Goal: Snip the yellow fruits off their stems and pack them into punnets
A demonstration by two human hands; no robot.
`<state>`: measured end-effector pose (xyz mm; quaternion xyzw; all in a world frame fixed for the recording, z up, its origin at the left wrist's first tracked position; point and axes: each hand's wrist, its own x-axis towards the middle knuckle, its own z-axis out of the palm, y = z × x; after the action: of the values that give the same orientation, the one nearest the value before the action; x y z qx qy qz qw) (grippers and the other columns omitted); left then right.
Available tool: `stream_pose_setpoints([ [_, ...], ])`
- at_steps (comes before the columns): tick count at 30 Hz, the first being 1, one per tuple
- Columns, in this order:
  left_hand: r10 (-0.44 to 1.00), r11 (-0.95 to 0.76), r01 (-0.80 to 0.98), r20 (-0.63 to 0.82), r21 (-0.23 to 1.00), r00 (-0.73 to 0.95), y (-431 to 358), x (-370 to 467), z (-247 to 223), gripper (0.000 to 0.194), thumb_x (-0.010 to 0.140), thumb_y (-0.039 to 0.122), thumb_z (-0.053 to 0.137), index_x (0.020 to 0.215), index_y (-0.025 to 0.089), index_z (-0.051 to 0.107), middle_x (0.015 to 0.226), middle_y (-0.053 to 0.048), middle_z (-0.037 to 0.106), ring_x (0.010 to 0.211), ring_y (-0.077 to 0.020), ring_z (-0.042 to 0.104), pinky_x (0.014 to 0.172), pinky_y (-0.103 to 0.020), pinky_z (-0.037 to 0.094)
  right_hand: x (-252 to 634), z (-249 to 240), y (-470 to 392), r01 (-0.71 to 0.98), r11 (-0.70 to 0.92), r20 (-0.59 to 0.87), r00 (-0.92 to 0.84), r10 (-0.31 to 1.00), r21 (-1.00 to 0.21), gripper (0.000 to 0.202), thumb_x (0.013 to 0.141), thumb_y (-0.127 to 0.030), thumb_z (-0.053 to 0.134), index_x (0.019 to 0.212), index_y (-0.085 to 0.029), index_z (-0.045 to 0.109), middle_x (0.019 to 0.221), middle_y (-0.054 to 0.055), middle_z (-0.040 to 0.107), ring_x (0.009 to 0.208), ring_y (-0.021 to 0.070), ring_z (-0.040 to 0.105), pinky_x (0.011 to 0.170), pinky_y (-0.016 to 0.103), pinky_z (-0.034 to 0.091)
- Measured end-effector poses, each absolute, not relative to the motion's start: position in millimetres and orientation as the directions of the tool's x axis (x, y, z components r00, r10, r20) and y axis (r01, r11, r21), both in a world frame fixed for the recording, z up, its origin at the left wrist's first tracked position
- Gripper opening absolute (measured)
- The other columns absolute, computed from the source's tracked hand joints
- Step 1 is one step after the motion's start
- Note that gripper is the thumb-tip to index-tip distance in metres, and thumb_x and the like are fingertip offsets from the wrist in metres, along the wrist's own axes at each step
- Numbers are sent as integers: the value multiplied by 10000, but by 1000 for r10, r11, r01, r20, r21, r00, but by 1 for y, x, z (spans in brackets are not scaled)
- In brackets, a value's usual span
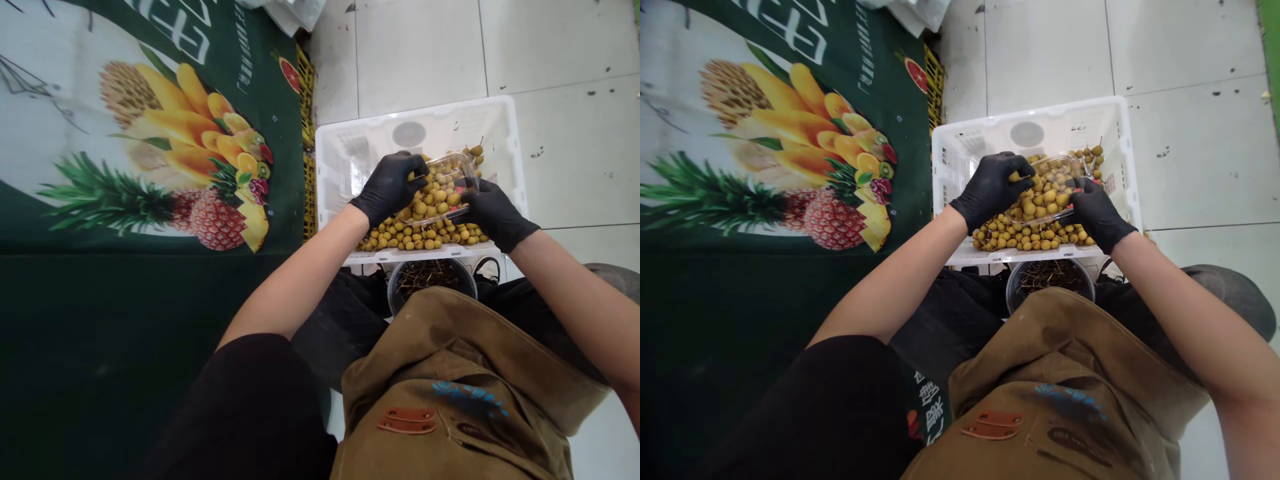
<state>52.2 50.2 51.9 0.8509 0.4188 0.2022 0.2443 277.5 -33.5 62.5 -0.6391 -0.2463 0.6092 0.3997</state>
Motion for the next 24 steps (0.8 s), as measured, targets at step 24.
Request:
stream_pose_setpoints([
  [24,755,-384,325,91,864,649,-21,56,123,322,1129,513,748,974,237,810,951,-51,830,881,-239,773,890,-405,624,304,80,-32,-208,-556,-588,160,793,-805,201,857,-82,723,1002,-218,699,958,33,757,677,151,712,704,346,747],
])
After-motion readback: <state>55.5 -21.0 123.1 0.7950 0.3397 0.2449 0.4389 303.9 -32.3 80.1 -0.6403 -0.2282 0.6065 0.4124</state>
